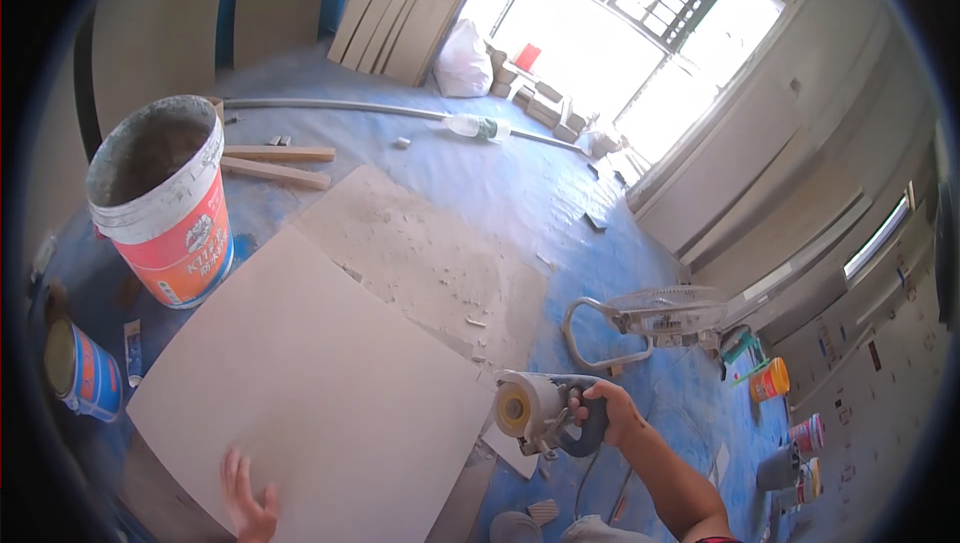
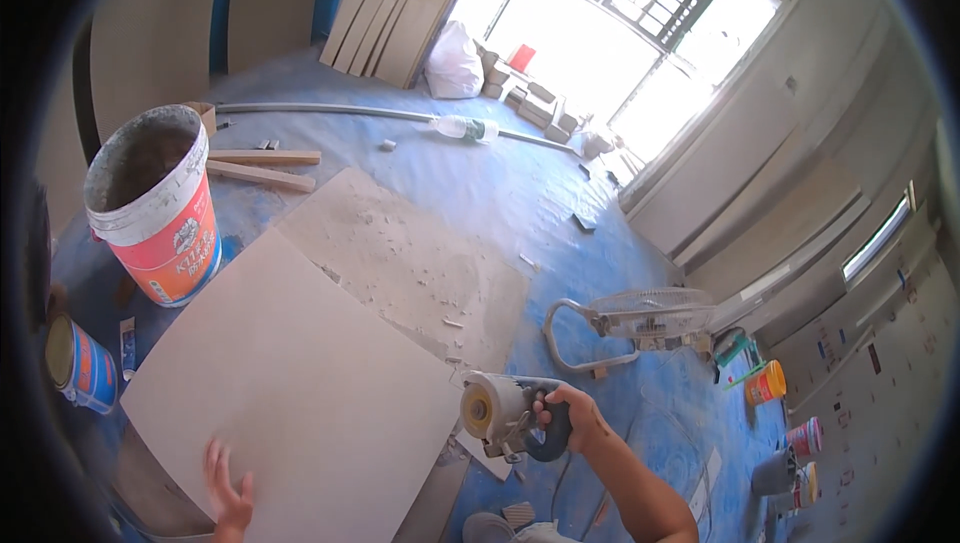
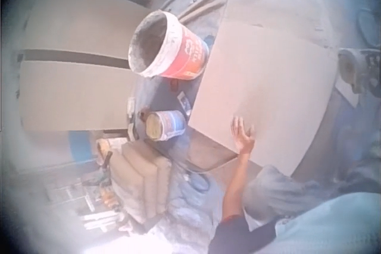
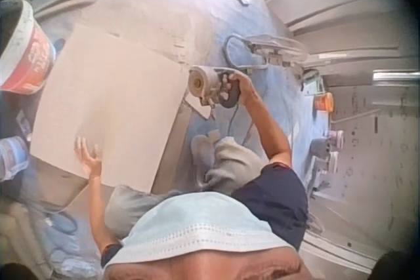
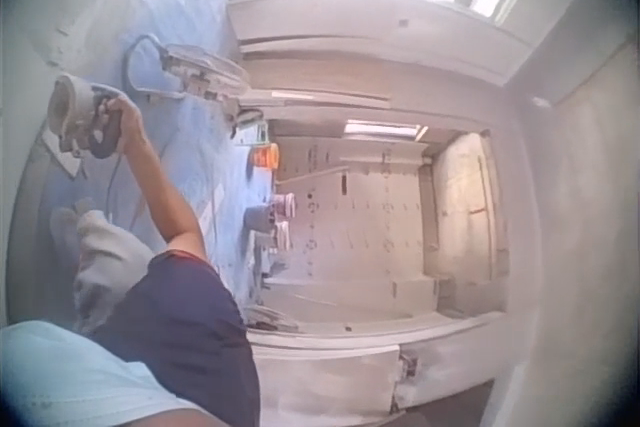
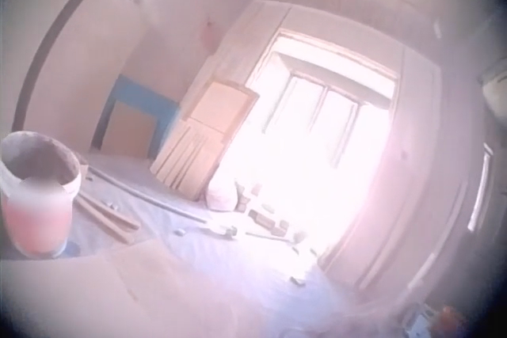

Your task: The person marks a tile near a wall opening, carries it to a work area, and uses a handheld power cutter to trim a rectangular section from the corner.

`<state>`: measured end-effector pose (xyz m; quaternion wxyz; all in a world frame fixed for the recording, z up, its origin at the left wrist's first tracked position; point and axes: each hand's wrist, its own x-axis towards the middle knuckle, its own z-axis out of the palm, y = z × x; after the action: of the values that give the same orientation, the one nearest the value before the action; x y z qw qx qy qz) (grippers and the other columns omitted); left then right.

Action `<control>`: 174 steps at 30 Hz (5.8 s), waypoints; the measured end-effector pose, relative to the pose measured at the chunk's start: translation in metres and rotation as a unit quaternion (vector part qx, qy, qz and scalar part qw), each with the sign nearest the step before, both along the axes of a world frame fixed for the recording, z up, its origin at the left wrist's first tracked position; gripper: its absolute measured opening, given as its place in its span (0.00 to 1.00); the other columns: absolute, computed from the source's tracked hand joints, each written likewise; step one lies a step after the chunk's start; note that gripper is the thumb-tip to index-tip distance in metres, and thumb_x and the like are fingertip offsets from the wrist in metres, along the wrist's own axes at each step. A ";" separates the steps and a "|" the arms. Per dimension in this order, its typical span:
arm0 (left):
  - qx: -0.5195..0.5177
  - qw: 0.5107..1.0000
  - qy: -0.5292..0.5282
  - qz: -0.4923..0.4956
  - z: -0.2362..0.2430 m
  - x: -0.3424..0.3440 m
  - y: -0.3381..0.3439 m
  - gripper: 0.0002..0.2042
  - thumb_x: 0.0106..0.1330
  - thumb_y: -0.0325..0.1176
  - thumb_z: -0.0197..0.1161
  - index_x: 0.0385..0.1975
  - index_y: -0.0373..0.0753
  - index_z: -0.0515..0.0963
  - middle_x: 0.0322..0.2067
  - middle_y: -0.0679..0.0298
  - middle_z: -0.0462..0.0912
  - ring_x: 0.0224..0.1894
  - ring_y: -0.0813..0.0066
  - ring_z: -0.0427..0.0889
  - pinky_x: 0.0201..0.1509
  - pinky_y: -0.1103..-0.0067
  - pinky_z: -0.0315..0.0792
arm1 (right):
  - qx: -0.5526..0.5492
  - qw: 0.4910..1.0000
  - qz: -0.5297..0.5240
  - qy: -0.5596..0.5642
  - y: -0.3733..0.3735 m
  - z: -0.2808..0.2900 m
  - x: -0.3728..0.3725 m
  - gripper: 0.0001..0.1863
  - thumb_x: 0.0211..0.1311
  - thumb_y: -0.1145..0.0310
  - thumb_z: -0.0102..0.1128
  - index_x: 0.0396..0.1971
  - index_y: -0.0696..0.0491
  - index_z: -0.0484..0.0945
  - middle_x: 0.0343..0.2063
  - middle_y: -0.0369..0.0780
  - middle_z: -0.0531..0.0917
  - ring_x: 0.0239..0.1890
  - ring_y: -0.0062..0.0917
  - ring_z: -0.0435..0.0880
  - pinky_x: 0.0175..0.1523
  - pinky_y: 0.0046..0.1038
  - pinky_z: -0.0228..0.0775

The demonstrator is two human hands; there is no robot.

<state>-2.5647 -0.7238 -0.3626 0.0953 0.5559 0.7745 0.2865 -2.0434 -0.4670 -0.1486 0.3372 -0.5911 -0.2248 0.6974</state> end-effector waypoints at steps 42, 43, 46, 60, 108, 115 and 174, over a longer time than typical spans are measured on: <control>-0.086 0.808 -0.399 0.424 -0.044 0.033 -0.209 0.15 0.71 0.36 0.57 0.50 0.32 0.73 0.44 0.59 0.80 0.47 0.70 0.76 0.52 0.74 0.70 | 0.229 0.921 0.237 -0.207 0.051 -0.015 0.057 0.12 0.47 0.65 0.56 0.23 0.61 0.78 0.17 0.40 0.78 0.19 0.22 0.73 0.27 0.23 0.64; -0.074 0.819 -0.377 0.427 -0.058 0.016 -0.229 0.15 0.72 0.36 0.56 0.50 0.32 0.73 0.45 0.59 0.80 0.47 0.70 0.76 0.52 0.74 0.70 | 0.221 0.923 0.236 -0.208 0.050 -0.018 0.057 0.12 0.47 0.65 0.56 0.23 0.61 0.78 0.17 0.40 0.78 0.19 0.22 0.73 0.27 0.23 0.64; -0.057 0.824 -0.369 0.426 -0.086 -0.007 -0.248 0.15 0.72 0.37 0.56 0.50 0.32 0.74 0.44 0.59 0.80 0.47 0.70 0.76 0.53 0.74 0.70 | 0.198 0.927 0.241 -0.208 0.046 -0.025 0.056 0.13 0.48 0.63 0.56 0.23 0.61 0.78 0.16 0.39 0.76 0.18 0.21 0.72 0.27 0.21 0.63; -0.045 0.811 -0.398 0.427 -0.096 -0.015 -0.259 0.24 0.72 0.48 0.56 0.53 0.31 0.75 0.48 0.57 0.79 0.50 0.69 0.76 0.56 0.75 0.69 | 0.158 0.925 0.240 -0.247 0.022 -0.028 0.048 0.14 0.48 0.61 0.55 0.25 0.59 0.77 0.20 0.38 0.76 0.21 0.20 0.72 0.29 0.22 0.64; -0.060 0.757 -0.414 0.502 -0.044 0.045 -0.207 0.41 0.65 0.64 0.57 0.60 0.27 0.70 0.58 0.55 0.75 0.58 0.65 0.74 0.63 0.75 0.66 | 0.204 0.906 0.267 -0.256 -0.048 -0.071 0.019 0.12 0.52 0.66 0.57 0.29 0.61 0.78 0.22 0.36 0.77 0.24 0.18 0.73 0.32 0.20 0.64; -0.078 0.765 -0.409 0.492 -0.042 0.042 -0.208 0.41 0.65 0.64 0.56 0.61 0.28 0.69 0.60 0.56 0.74 0.61 0.65 0.72 0.66 0.74 0.64 | 0.205 0.907 0.265 -0.257 -0.048 -0.073 0.018 0.13 0.52 0.66 0.57 0.32 0.62 0.78 0.22 0.37 0.77 0.24 0.18 0.74 0.32 0.20 0.64; -0.068 0.762 -0.385 0.517 -0.034 0.052 -0.195 0.40 0.64 0.64 0.58 0.58 0.27 0.73 0.56 0.54 0.78 0.57 0.65 0.76 0.61 0.75 0.67 | 0.215 0.890 0.271 -0.297 -0.051 -0.074 0.013 0.13 0.54 0.68 0.56 0.33 0.63 0.78 0.22 0.35 0.78 0.23 0.16 0.74 0.31 0.19 0.64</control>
<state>-2.5129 -0.9187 -0.3962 0.2605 -0.0935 0.8599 0.4289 -2.0303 -0.5176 -0.2225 0.1711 -0.6000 -0.6105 0.4878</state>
